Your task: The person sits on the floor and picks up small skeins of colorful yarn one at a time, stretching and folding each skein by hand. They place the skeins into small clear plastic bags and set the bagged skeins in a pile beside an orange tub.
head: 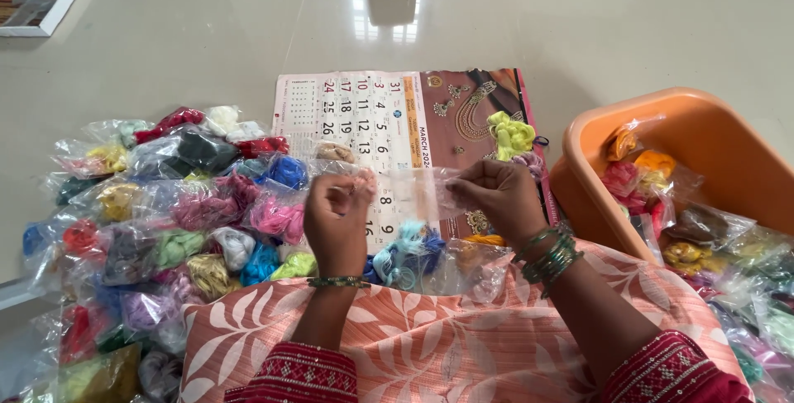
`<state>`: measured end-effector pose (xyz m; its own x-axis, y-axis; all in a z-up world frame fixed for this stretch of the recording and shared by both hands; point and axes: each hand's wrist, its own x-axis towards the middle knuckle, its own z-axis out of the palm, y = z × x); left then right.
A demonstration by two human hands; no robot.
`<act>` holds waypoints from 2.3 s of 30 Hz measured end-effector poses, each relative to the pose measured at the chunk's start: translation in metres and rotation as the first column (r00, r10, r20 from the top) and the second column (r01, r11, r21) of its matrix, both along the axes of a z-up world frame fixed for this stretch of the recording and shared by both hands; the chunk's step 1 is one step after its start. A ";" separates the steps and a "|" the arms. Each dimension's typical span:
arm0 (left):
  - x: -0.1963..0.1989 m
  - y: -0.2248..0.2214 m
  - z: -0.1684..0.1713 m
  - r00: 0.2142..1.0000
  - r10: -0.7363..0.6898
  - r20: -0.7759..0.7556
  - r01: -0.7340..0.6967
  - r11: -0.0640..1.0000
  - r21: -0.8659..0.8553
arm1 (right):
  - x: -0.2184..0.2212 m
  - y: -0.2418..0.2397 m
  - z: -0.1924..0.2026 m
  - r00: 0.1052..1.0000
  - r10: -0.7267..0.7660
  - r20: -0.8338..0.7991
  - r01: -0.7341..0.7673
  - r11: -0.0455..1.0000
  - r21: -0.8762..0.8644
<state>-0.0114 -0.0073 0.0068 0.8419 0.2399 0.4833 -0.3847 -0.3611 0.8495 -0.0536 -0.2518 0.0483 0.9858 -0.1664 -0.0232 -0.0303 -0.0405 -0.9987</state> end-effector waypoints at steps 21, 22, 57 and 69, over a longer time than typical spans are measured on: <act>-0.011 -0.021 0.008 0.817 -0.509 -0.271 0.272 0.754 -0.598 | -0.013 0.034 0.016 0.959 0.278 -0.059 -0.284 0.922 -0.264; -0.012 -0.021 0.007 0.816 -0.511 -0.270 0.275 0.754 -0.597 | -0.013 0.036 0.018 0.959 0.276 -0.058 -0.281 0.923 -0.264; -0.030 -0.020 0.027 0.879 -0.298 -0.372 0.352 0.932 0.087 | -0.009 0.047 0.020 0.998 0.066 0.012 -0.055 0.912 -0.407; -0.025 -0.011 0.026 0.936 -0.243 -0.254 0.282 0.950 0.132 | 0.084 -0.102 -0.118 0.980 -0.039 -0.195 -0.142 0.549 -0.824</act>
